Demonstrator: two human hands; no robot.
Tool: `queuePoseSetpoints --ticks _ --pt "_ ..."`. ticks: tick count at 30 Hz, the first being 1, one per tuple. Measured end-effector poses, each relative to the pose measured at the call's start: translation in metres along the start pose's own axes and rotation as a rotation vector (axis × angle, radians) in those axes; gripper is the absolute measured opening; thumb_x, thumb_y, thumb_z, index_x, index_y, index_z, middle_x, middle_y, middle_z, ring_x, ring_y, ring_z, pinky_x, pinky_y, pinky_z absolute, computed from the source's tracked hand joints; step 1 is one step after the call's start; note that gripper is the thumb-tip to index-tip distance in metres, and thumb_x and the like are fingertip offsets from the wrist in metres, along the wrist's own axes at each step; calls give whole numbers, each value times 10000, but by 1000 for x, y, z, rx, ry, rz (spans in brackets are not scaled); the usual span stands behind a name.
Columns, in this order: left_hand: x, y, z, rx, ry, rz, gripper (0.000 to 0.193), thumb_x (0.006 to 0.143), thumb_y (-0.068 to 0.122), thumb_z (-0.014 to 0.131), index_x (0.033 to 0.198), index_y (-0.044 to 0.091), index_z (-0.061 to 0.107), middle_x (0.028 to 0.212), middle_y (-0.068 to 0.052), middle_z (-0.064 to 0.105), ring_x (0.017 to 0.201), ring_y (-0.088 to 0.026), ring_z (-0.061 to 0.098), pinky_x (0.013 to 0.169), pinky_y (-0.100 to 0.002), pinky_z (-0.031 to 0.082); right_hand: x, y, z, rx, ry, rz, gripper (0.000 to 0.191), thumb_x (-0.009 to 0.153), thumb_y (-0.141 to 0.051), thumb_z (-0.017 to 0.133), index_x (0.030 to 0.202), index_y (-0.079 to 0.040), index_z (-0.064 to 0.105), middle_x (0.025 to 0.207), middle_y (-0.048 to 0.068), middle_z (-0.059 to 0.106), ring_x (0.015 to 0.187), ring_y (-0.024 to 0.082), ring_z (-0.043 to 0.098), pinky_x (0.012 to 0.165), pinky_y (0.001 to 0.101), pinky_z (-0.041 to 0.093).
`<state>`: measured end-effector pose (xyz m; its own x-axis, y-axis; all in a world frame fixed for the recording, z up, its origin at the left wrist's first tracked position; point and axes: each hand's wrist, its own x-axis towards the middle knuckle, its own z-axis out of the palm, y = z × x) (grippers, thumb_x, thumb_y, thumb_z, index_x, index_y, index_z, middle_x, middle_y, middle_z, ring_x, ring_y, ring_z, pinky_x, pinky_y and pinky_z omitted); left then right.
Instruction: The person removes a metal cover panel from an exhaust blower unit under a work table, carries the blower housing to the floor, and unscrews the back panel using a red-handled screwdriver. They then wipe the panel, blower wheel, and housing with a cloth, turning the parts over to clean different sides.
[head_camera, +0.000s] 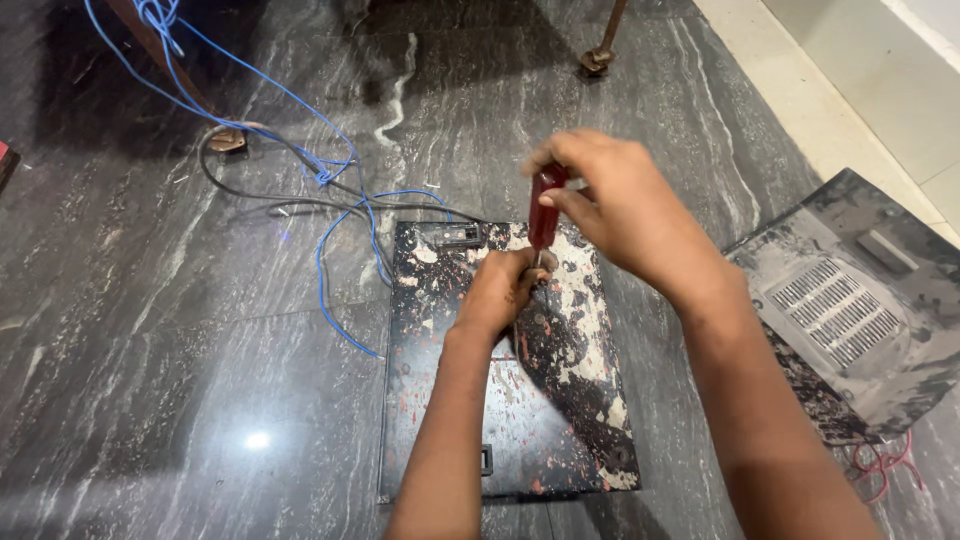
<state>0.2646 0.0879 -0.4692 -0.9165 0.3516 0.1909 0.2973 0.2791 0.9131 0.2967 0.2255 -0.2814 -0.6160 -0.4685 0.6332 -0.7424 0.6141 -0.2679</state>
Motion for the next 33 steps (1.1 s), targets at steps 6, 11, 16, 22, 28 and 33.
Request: queuePoseSetpoints --ticks 6,11,16,22,28,33 --pt "0 6 7 -4 82 -44 151 902 70 744 1050 47 764 893 -164 778 715 -200 693 702 -362 544 22 9 4 -270 -34 782 506 683 -406 956 857 4 715 781 149 751 712 228 741 688 388 597" --pt "0 12 9 -41 153 -2 131 915 62 717 1033 42 769 909 -138 790 749 -176 730 722 -348 576 11 2 -11 -222 -88 384 489 743 -317 881 1075 14 738 917 187 749 766 228 724 700 364 584" --pt "-2 11 7 7 70 -115 189 915 67 697 1075 87 795 915 -138 797 724 -176 719 719 -363 554 8 8 -8 -84 -110 467 262 819 -236 828 1026 -77 817 930 124 789 782 170 773 723 317 620" --pt "0 21 13 33 135 -103 221 942 135 697 1151 102 759 936 -162 778 689 -163 712 689 -365 560 13 22 -8 -352 -285 651 411 840 -363 878 1076 -39 790 881 184 780 756 255 749 738 369 582" --pt "-3 26 4 14 38 -223 231 950 144 666 1144 98 783 852 -177 786 657 -229 647 656 -402 516 2 5 -11 -145 -60 426 301 826 -211 781 1082 -53 775 905 153 769 773 249 756 706 386 590" --pt "0 25 10 2 190 -8 199 942 137 714 1107 34 756 933 -188 774 751 -204 738 736 -365 561 19 3 4 -512 -239 764 458 863 -498 795 975 -56 760 858 185 744 833 333 732 757 447 572"
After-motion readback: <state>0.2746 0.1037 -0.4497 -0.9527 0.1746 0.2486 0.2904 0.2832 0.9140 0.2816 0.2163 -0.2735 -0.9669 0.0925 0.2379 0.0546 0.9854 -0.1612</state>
